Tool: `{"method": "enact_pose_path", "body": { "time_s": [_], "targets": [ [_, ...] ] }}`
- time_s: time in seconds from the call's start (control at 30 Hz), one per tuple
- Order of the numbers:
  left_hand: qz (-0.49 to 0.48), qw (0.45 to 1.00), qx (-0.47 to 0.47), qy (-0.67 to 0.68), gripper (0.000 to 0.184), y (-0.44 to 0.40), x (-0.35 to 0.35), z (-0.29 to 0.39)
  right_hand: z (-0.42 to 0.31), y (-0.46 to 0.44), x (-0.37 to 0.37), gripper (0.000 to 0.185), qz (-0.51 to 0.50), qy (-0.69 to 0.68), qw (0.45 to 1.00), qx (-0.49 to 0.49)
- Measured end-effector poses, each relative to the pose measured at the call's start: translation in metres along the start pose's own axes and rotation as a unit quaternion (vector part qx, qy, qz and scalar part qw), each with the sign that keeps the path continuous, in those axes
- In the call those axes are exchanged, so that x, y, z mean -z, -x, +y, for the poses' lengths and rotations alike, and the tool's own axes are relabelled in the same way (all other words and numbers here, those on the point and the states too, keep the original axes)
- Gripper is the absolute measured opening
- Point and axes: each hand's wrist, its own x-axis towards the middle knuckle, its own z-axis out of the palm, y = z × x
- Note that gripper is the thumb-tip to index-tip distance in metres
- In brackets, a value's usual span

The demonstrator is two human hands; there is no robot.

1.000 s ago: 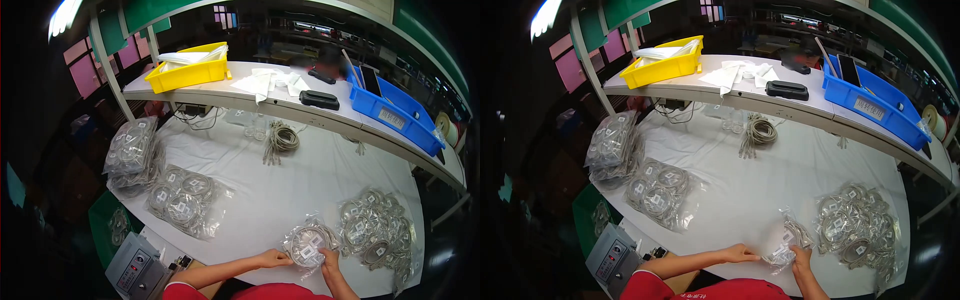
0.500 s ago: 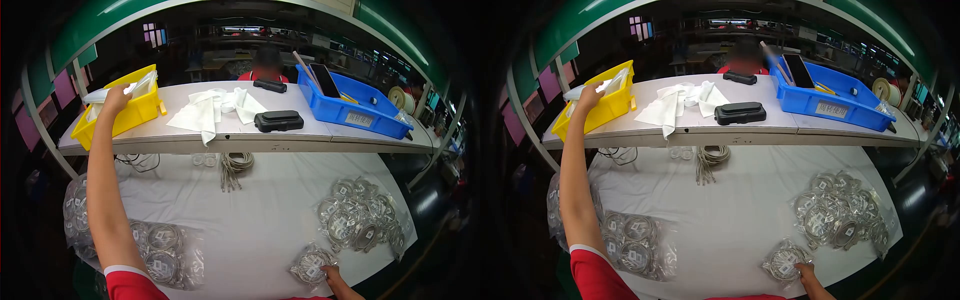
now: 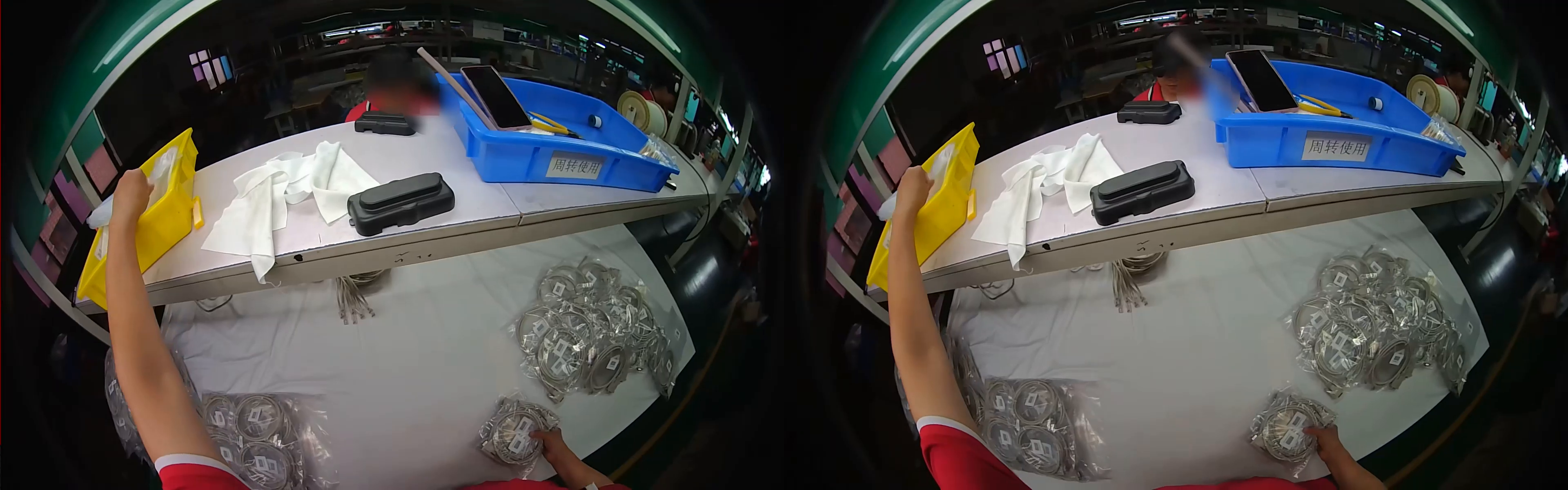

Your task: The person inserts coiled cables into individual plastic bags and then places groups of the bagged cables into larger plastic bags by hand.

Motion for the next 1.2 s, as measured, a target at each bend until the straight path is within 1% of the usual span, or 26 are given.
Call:
{"method": "enact_pose_path", "body": {
  "time_s": [0.1,0.17,0.23,0.27,0.3,0.4,0.43,0.47,0.5,0.53,0.6,0.63,0.7,0.73,0.8,0.83,0.87,0.9,0.93,0.97,1.0,1.07,1.1,1.13,1.17,1.2],
  "targets": [
    [0.066,0.994,0.06,0.064,0.033,0.001,-0.01,-0.012,-0.003,0.007,-0.004,0.048,-0.001,-0.004,1.0,0.007],
    [0.07,0.995,0.056,0.045,0.036,0.016,0.015,0.003,-0.007,0.005,-0.009,0.047,-0.01,-0.005,1.0,0.012],
    [0.324,0.932,0.128,0.102,0.037,0.045,0.04,0.038,-0.007,0.005,-0.007,0.045,-0.008,-0.01,1.0,0.01],
    [0.384,0.911,0.129,0.076,0.026,0.061,0.056,0.056,-0.006,0.004,-0.006,0.044,-0.007,-0.011,1.0,0.008],
    [0.382,0.913,0.128,0.069,0.026,0.08,0.073,0.071,-0.005,0.004,-0.006,0.044,-0.011,-0.01,1.0,0.002],
    [0.501,0.838,-0.075,0.203,0.004,0.157,0.126,0.137,-0.002,-0.003,0.001,0.044,-0.008,-0.019,1.0,-0.02],
    [0.468,0.848,-0.138,0.205,0.003,0.193,0.136,0.162,-0.001,-0.005,0.004,0.044,-0.011,-0.014,1.0,-0.021],
    [0.472,0.834,-0.207,0.198,0.007,0.227,0.14,0.192,0.001,-0.009,0.006,0.043,-0.021,-0.016,1.0,-0.007],
    [0.411,0.805,-0.29,0.314,0.012,0.258,0.138,0.226,0.003,-0.011,0.008,0.043,-0.03,-0.016,0.999,0.005],
    [0.275,0.809,-0.343,0.39,0.008,0.294,0.122,0.255,0.005,-0.011,0.01,0.043,-0.038,-0.016,0.999,0.017],
    [0.051,0.804,-0.308,0.507,0.01,0.373,0.055,0.319,0.002,-0.006,0.01,0.043,-0.039,-0.007,0.999,0.002],
    [-0.274,0.823,-0.258,0.425,0.018,0.406,0.029,0.341,-0.002,-0.005,0.007,0.043,-0.039,-0.007,0.999,-0.007],
    [-0.5,0.722,-0.289,0.381,0.026,0.469,-0.032,0.371,-0.001,-0.002,0.005,0.043,-0.037,0.0,0.999,-0.016],
    [-0.499,0.719,-0.285,0.39,0.026,0.47,-0.02,0.374,-0.003,-0.002,0.007,0.043,-0.043,-0.004,0.999,-0.002],
    [-0.322,0.591,-0.465,0.575,0.028,0.441,0.056,0.361,0.001,-0.009,0.009,0.043,-0.057,-0.015,0.998,0.018],
    [-0.378,0.501,-0.341,0.7,0.027,0.422,0.104,0.35,0.008,-0.026,0.02,0.042,-0.061,-0.005,0.998,0.006],
    [-0.312,0.397,-0.31,0.806,0.028,0.398,0.154,0.33,0.015,-0.037,0.032,0.041,-0.068,0.015,0.997,-0.016],
    [-0.221,0.187,-0.272,0.917,0.03,0.391,0.18,0.319,0.012,-0.027,0.029,0.039,-0.096,-0.001,0.995,-0.03],
    [-0.097,0.096,-0.255,0.957,0.036,0.387,0.215,0.313,0.0,-0.016,0.013,0.038,-0.121,-0.022,0.991,-0.046],
    [-0.098,0.105,-0.216,0.966,0.036,0.396,0.212,0.307,-0.011,0.001,0.001,0.036,-0.127,0.023,0.992,-0.002],
    [-0.091,0.071,-0.204,0.972,0.036,0.404,0.209,0.307,-0.021,0.014,-0.015,0.037,-0.109,0.029,0.993,-0.042],
    [-0.077,-0.022,-0.239,0.968,0.037,0.403,0.204,0.322,-0.011,0.0,-0.002,0.038,-0.092,0.023,0.995,0.0],
    [-0.125,0.14,-0.231,0.955,0.033,0.42,0.174,0.327,-0.005,-0.013,0.009,0.039,-0.102,-0.002,0.995,0.01],
    [-0.179,0.433,-0.219,0.856,0.024,0.432,0.144,0.33,0.0,-0.014,0.007,0.039,-0.113,-0.032,0.993,0.016],
    [-0.183,0.635,-0.18,0.729,0.018,0.45,0.11,0.348,0.002,-0.012,0.003,0.039,-0.099,-0.05,0.994,0.016],
    [-0.153,0.775,-0.142,0.596,0.019,0.48,0.059,0.366,-0.002,-0.007,0.002,0.037,-0.089,-0.011,0.996,-0.002]
  ]
}}
